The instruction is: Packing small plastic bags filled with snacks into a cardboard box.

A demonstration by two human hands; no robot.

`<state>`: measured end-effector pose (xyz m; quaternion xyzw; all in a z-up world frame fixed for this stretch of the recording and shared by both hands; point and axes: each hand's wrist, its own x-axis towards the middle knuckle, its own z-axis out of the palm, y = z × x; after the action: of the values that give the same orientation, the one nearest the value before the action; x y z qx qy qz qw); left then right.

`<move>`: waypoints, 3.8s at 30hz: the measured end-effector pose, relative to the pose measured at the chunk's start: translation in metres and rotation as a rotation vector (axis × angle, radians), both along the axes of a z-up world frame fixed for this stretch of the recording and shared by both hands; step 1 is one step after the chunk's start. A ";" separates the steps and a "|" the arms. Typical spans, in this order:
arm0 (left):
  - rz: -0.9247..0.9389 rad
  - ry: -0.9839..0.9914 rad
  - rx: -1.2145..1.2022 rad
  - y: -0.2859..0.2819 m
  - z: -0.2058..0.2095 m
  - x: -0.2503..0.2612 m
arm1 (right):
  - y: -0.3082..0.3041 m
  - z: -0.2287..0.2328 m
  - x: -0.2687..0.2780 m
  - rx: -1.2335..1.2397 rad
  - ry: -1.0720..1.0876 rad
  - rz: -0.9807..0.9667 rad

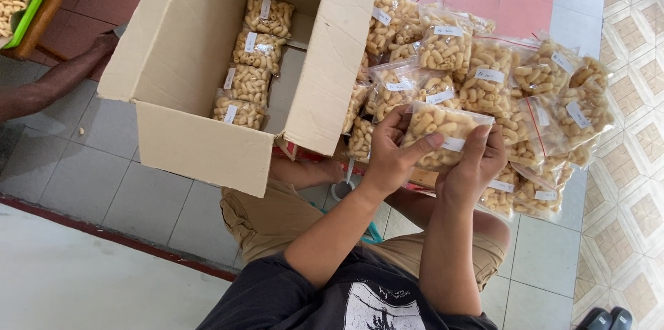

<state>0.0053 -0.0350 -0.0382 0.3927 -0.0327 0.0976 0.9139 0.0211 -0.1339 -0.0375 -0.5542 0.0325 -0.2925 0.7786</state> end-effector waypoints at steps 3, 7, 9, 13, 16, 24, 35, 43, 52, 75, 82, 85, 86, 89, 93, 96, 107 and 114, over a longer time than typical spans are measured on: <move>0.014 0.025 0.003 0.007 0.004 -0.001 | 0.002 0.003 -0.006 -0.083 -0.012 0.069; 0.012 0.014 0.015 0.010 0.005 0.001 | 0.003 -0.002 -0.005 -0.126 -0.049 0.050; 0.002 0.026 0.013 0.010 0.008 -0.002 | 0.007 0.001 -0.007 -0.113 -0.063 0.027; -0.014 0.031 -0.002 0.003 -0.012 -0.001 | 0.009 0.001 -0.010 -0.034 -0.086 -0.024; -0.018 0.027 0.026 0.002 -0.013 -0.002 | 0.011 0.006 -0.011 -0.003 -0.102 -0.053; -0.119 0.007 0.068 0.006 -0.007 -0.001 | 0.004 -0.003 -0.009 0.052 -0.103 -0.092; -0.058 -0.025 0.191 0.028 0.025 -0.009 | -0.021 0.036 -0.009 -0.007 -0.169 0.332; -0.110 0.011 0.517 0.064 0.090 -0.032 | -0.069 0.116 0.001 -0.779 -0.150 0.634; -0.094 0.011 0.673 0.116 0.135 -0.050 | -0.014 0.164 0.013 -1.078 -0.119 0.886; 0.110 0.201 1.727 0.310 0.158 0.110 | 0.244 0.184 0.230 -2.103 -0.002 0.935; -0.511 0.120 2.315 0.296 0.031 0.180 | 0.307 0.055 0.312 -2.453 0.186 1.028; -0.708 0.080 2.403 0.302 0.116 0.134 | 0.322 0.053 0.309 -2.587 0.304 1.108; -0.723 0.066 2.403 0.295 0.099 0.153 | 0.321 0.039 0.319 -2.578 0.325 1.113; -0.789 0.269 2.432 0.282 0.061 0.192 | 0.323 0.003 0.344 -2.726 0.334 1.153; -0.849 0.245 2.439 0.287 0.041 0.195 | 0.306 -0.039 0.356 -2.782 0.299 1.147; -0.913 0.256 2.448 0.282 0.031 0.196 | 0.301 -0.057 0.358 -2.887 0.202 1.157; -1.101 0.406 2.489 0.292 0.038 0.179 | 0.326 -0.037 0.320 -2.834 -0.016 1.148; -1.124 0.539 2.537 0.287 0.030 0.172 | 0.327 -0.031 0.331 -2.781 0.245 1.290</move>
<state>0.1770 0.2525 -0.0080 0.8771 -0.0737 -0.4467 -0.1603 0.3517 0.1934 -0.0681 -0.7589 -0.4336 0.3313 -0.3553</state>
